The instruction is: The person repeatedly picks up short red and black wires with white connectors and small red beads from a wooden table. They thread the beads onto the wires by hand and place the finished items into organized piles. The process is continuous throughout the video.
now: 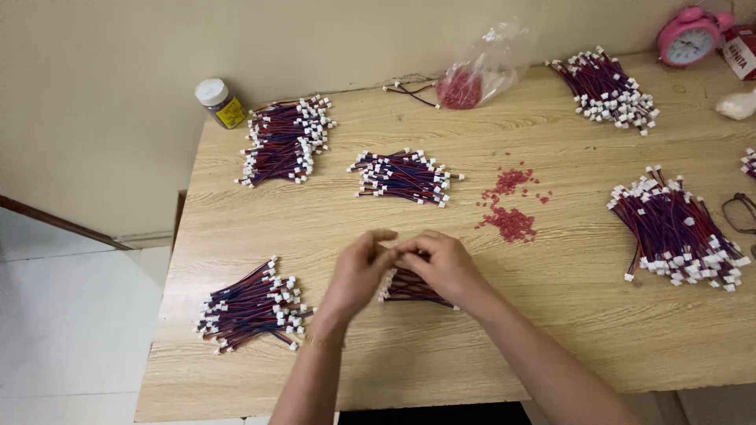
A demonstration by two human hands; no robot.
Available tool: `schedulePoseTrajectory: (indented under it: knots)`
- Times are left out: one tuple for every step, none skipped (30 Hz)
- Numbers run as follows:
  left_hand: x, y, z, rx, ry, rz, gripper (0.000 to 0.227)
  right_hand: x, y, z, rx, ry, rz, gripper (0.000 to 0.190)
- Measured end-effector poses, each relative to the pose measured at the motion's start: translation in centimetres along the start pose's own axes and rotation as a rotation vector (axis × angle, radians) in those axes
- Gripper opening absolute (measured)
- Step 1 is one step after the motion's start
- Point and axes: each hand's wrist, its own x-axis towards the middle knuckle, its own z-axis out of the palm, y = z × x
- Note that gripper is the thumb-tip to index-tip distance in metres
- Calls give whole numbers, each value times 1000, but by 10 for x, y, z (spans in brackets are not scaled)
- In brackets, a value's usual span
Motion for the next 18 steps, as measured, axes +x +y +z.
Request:
schedulePoseTrajectory:
  knots:
    - [17,-18,-1,-2,-1,-3,31,3,8,2,0,-2,3,17]
    - [35,-35,-4,274,130,23,26,7,15,6,-95,14,10,18]
    - [53,-52,-7,550,260,49,21,12,22,10,-190,29,16,21]
    - [70,-59,-9,550,254,46,21,13,24,13,-189,29,23,21]
    - [87,-67,-10,686,330,165,19,13,27,16,-228,13,2,19]
    - [104,-76,-9,815,400,286,17,11,31,18,-270,-2,-13,18]
    - [110,-75,-6,810,388,283,17,8,26,17,-272,-1,-1,18]
    - [117,-74,-4,869,388,357,17,5,21,15,-231,-36,50,18]
    - [124,-72,-1,927,388,432,17,2,16,12,-190,-70,100,20]
    - [133,-85,2,921,379,434,17,-2,14,4,-193,-67,110,20]
    - [142,-99,5,946,370,430,17,-7,12,-4,-167,66,183,18]
    - [150,-111,8,971,364,426,17,-11,8,-12,-142,197,254,16]
    - [150,-110,8,965,357,426,17,-9,27,-25,-146,199,261,16]
    - [149,-108,7,961,386,432,16,-7,46,-37,-302,242,284,19]
    - [147,-106,5,957,416,437,16,-6,65,-50,-457,285,305,22]
    - [145,-106,6,955,418,435,16,-5,82,-56,-460,282,303,22]
    - [142,-106,8,891,435,432,14,-5,99,-62,-532,270,245,22]
    - [139,-106,8,830,452,431,13,-4,116,-67,-600,259,186,23]
